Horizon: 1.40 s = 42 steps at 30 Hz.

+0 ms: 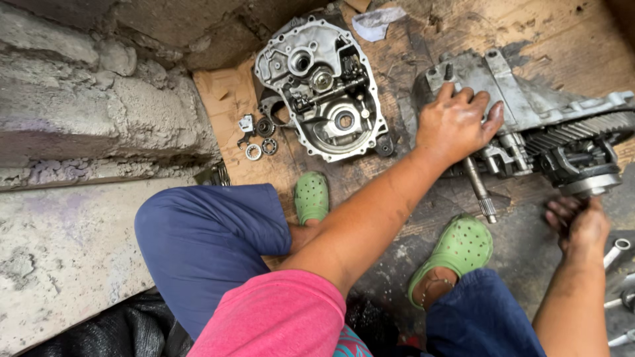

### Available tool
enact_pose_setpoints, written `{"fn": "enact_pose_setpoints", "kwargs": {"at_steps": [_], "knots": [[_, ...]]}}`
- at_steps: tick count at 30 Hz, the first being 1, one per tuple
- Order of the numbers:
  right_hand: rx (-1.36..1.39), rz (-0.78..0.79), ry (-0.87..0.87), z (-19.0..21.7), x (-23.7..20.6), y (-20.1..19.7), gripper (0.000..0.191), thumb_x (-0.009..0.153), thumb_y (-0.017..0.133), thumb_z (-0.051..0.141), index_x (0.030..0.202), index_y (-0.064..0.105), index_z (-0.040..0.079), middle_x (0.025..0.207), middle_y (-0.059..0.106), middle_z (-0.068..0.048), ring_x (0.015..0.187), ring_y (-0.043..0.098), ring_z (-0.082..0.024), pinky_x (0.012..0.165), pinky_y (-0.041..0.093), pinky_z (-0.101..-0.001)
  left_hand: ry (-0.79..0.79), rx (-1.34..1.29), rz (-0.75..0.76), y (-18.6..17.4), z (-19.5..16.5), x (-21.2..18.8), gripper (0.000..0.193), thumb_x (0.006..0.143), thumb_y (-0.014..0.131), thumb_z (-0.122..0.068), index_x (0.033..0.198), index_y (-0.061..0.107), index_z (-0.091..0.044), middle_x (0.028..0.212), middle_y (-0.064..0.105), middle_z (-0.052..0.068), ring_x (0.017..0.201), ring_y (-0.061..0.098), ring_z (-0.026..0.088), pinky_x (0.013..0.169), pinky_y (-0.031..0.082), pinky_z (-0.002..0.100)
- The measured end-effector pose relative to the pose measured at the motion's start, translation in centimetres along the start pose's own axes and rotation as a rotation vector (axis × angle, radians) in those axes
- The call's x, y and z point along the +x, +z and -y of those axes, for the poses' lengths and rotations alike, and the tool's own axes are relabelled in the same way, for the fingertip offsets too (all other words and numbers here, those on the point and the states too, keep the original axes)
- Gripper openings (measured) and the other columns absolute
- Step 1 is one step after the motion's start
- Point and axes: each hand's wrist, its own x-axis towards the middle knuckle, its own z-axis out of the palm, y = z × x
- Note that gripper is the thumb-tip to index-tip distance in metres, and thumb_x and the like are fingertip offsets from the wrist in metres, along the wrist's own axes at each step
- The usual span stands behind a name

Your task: The person assembles internal components of a motorcycle engine. They insert a shaft into the engine casing, then handle and install gears and bearings into the crankcase, aligning them with the shafts.

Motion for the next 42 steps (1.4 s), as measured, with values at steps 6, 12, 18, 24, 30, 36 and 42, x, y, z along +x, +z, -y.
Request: {"fn": "enact_pose_setpoints", "kwargs": {"at_steps": [6, 12, 18, 24, 30, 36, 42], "knots": [[-0.111, 0.030, -0.270, -3.1, -2.9, -2.7, 0.028, 0.122, 0.050, 0.026, 0.112, 0.061, 0.003, 0.095, 0.067, -0.006, 0.080, 0.063, -0.016, 0.067, 0.048, -0.0294, 0.000, 0.044, -0.055, 0.4, 0.1, -0.4, 0.041, 0.092, 0.059, -0.046, 0.092, 0.078, -0.010, 0.083, 0.073, 0.012, 0.096, 0.071, 0.037, 0.052, 0.057, 0.047], [-0.633, -0.079, -0.403, -8.2, -8.3, -6.1, 0.036, 0.117, 0.062, 0.024, 0.105, 0.063, -0.009, 0.102, 0.071, -0.020, 0.087, 0.066, -0.025, 0.083, 0.052, -0.0361, -0.099, -0.011, 0.143, -0.7, -0.1, 0.2, 0.036, 0.097, 0.059, -0.043, 0.098, 0.078, -0.013, 0.096, 0.075, 0.008, 0.101, 0.071, 0.031, 0.069, 0.062, 0.044], [-1.299, 0.011, -0.517, -11.7, -13.8, -3.8, 0.039, 0.115, 0.067, 0.028, 0.111, 0.069, -0.010, 0.100, 0.072, -0.026, 0.089, 0.067, -0.032, 0.084, 0.052, -0.0420, 0.164, 0.010, 1.038, -5.7, 1.1, 8.2, 0.055, 0.090, 0.057, -0.060, 0.123, 0.064, -0.017, 0.129, 0.063, 0.012, 0.117, 0.059, 0.030, 0.097, 0.046, 0.056], [-1.455, 0.548, -0.308, -17.5, -16.1, 7.4, 0.037, 0.114, 0.067, 0.028, 0.111, 0.069, -0.009, 0.102, 0.071, -0.025, 0.092, 0.066, -0.032, 0.086, 0.051, -0.0422, 0.291, -0.312, 0.279, -16.6, 18.7, 9.5, 0.039, 0.094, 0.064, -0.059, 0.105, 0.075, -0.022, 0.089, 0.076, 0.003, 0.077, 0.074, 0.021, 0.063, 0.059, 0.040], [-1.642, 0.738, -0.089, -23.9, -20.1, 9.2, 0.036, 0.114, 0.067, 0.028, 0.112, 0.068, -0.007, 0.104, 0.070, -0.024, 0.094, 0.065, -0.033, 0.089, 0.051, -0.0424, -0.299, -0.318, 0.108, -29.0, 40.9, -13.8, 0.035, 0.100, 0.074, -0.038, 0.115, 0.072, -0.006, 0.099, 0.076, 0.011, 0.088, 0.074, 0.026, 0.075, 0.057, 0.039], [-1.730, 0.737, -0.015, -27.1, -21.1, 11.4, 0.034, 0.114, 0.067, 0.029, 0.113, 0.068, -0.006, 0.106, 0.070, -0.023, 0.097, 0.064, -0.033, 0.091, 0.050, -0.0426, -1.248, 0.122, 0.401, -29.2, 47.4, -34.8, 0.032, 0.086, 0.068, -0.032, 0.106, 0.075, -0.008, 0.108, 0.073, 0.022, 0.103, 0.069, 0.041, 0.089, 0.055, 0.051], [-1.762, 0.727, -0.005, -27.2, -21.3, 13.9, 0.033, 0.113, 0.067, 0.029, 0.113, 0.068, -0.004, 0.108, 0.069, -0.022, 0.099, 0.063, -0.033, 0.093, 0.050, -0.0428, -1.627, 0.325, 0.617, -26.8, 46.8, -43.7, 0.039, 0.085, 0.071, -0.026, 0.116, 0.073, -0.002, 0.127, 0.069, 0.021, 0.118, 0.068, 0.034, 0.098, 0.056, 0.043]]}}
